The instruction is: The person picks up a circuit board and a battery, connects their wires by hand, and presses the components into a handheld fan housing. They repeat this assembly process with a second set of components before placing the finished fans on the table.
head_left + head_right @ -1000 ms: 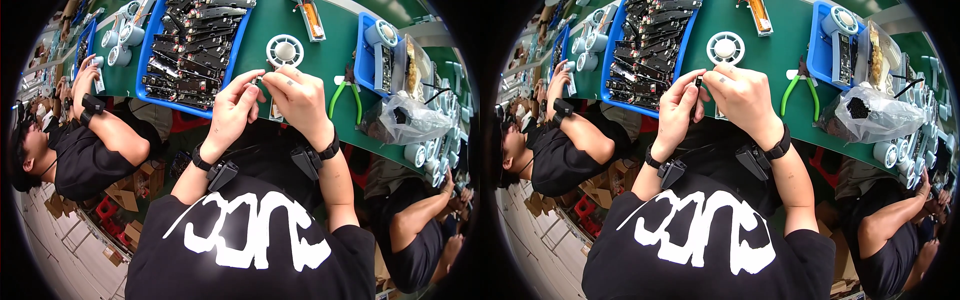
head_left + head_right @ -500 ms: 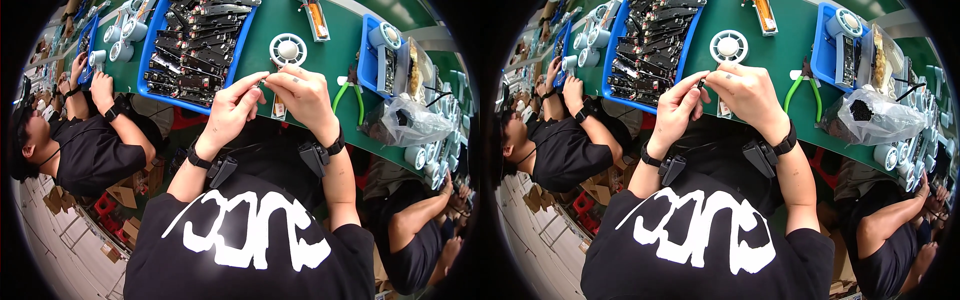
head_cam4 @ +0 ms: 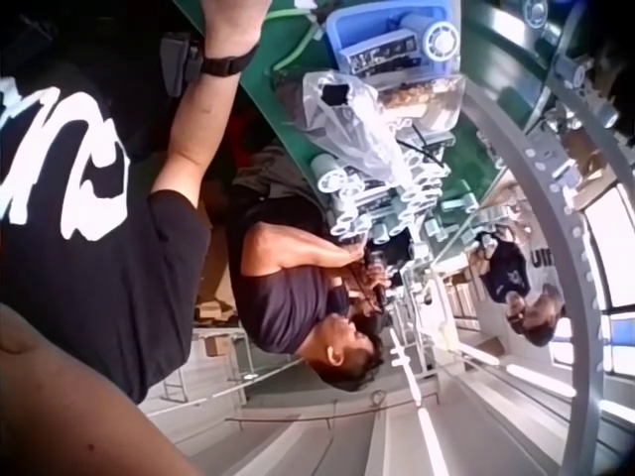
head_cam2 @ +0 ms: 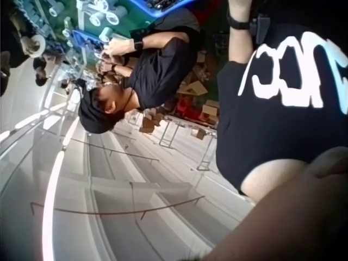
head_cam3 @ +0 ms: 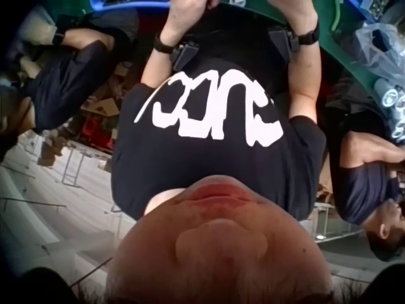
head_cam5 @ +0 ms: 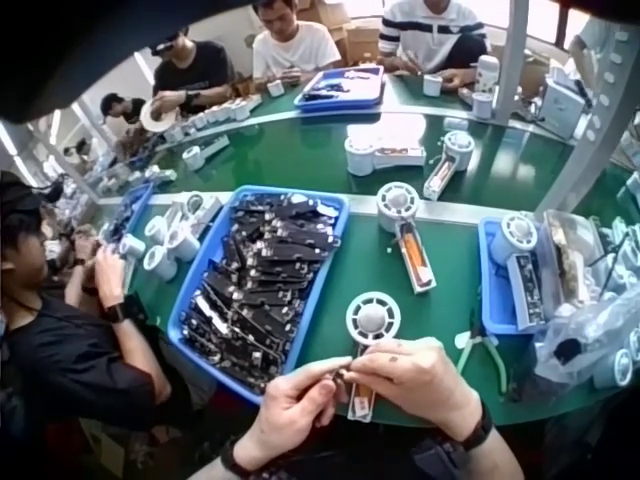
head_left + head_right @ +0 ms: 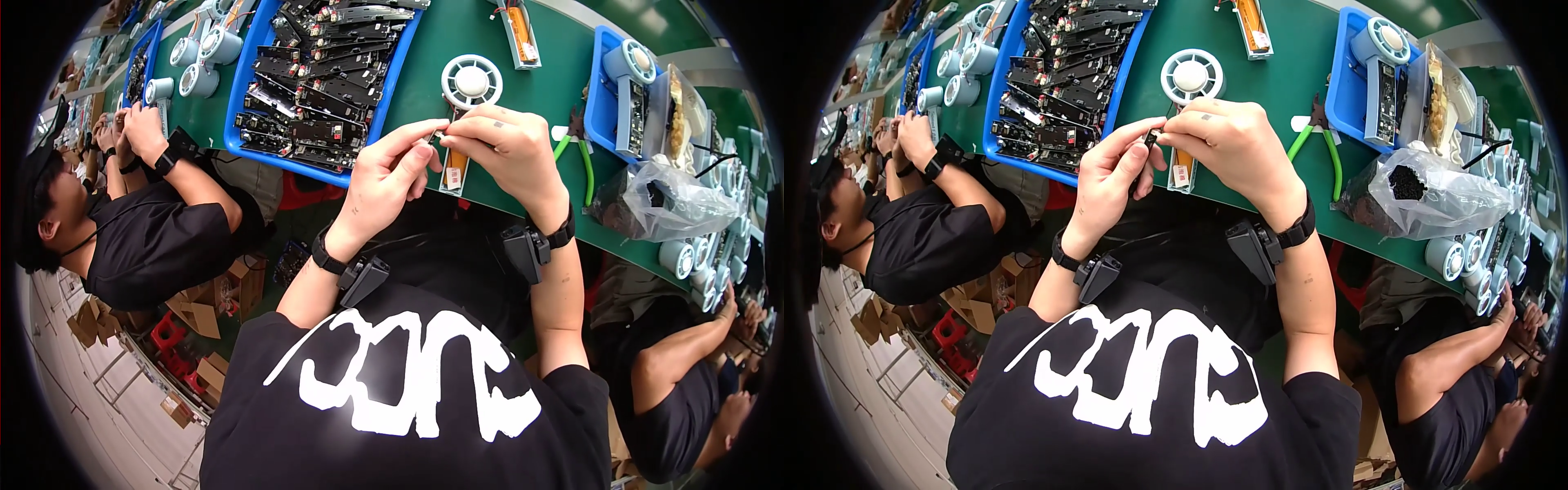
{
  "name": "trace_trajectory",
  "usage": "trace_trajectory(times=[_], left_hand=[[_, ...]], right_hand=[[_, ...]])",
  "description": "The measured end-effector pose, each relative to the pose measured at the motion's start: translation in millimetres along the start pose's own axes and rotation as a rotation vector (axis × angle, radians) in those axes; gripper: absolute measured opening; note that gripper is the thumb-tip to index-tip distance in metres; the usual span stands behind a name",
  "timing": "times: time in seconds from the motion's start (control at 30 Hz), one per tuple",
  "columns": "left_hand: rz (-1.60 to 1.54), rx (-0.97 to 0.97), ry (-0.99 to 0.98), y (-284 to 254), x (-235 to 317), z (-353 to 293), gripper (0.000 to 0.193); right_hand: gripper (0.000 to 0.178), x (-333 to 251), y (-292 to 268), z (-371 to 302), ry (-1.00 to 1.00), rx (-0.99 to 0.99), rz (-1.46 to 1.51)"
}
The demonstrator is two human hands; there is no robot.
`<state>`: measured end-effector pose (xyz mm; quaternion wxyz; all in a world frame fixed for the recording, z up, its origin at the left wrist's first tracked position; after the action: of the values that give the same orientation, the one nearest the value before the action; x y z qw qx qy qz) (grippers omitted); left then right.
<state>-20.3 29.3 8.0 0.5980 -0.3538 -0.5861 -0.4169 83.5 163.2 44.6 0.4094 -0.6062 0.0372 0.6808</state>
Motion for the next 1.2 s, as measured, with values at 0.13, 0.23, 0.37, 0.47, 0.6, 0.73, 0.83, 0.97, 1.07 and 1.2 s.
trace_trajectory(times=[0.13,0.23,0.37,0.47,0.6,0.73,0.83,0.97,1.07,1.2], left_hand=[[0.004,0.004,0.011,2.4,1.3,-2.7,0.033],[0.008,-0.011,0.028,0.6,0.2,0.6,0.033],[0.012,-0.036,0.043,1.0,-1.0,-1.7,0.034],[0.035,-0.068,0.060,2.1,-1.0,-1.5,0.035],[0.024,-0.040,0.083,3.2,-0.4,0.1,0.033],[0.015,-0.028,0.091,5.4,-2.1,0.1,0.033],[-0.084,0.132,0.097,5.4,-5.4,-3.4,0.036],[-0.232,0.278,0.028,-6.7,2.5,2.6,0.036],[-0.314,0.248,0.030,-2.4,4.9,6.6,0.034],[-0.316,0.192,0.032,12.5,18.4,8.4,0.033]], right_hand=[[0.012,2.6,0.1,0.7,0.014,-0.058,-0.009],[0.012,1.8,0.0,2.8,-0.033,-0.026,-0.031],[0.012,3.6,-0.3,4.4,0.004,-0.061,-0.033],[0.011,4.8,0.3,5.6,-0.025,-0.078,-0.032],[0.011,5.5,0.9,7.8,-0.001,-0.099,-0.032],[0.012,2.2,1.8,5.5,0.050,-0.062,-0.058],[0.015,-2.1,-4.3,-6.8,0.069,0.068,-0.097],[0.019,-14.0,-7.2,-42.2,0.110,0.292,-0.121],[0.021,-21.0,-3.7,-54.8,0.155,0.294,-0.122],[0.026,-32.1,-1.7,-56.1,0.101,0.270,-0.090]])
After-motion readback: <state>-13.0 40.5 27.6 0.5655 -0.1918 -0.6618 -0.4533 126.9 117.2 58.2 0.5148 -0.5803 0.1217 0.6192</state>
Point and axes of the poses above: each hand's wrist, its own z-axis towards the middle knuckle, its own y-axis out of the palm, x = y × z, the point moved 6 cm from there along z, towards the middle knuckle, and after that the axes turned 13 degrees about y, right-handed, at the moved point
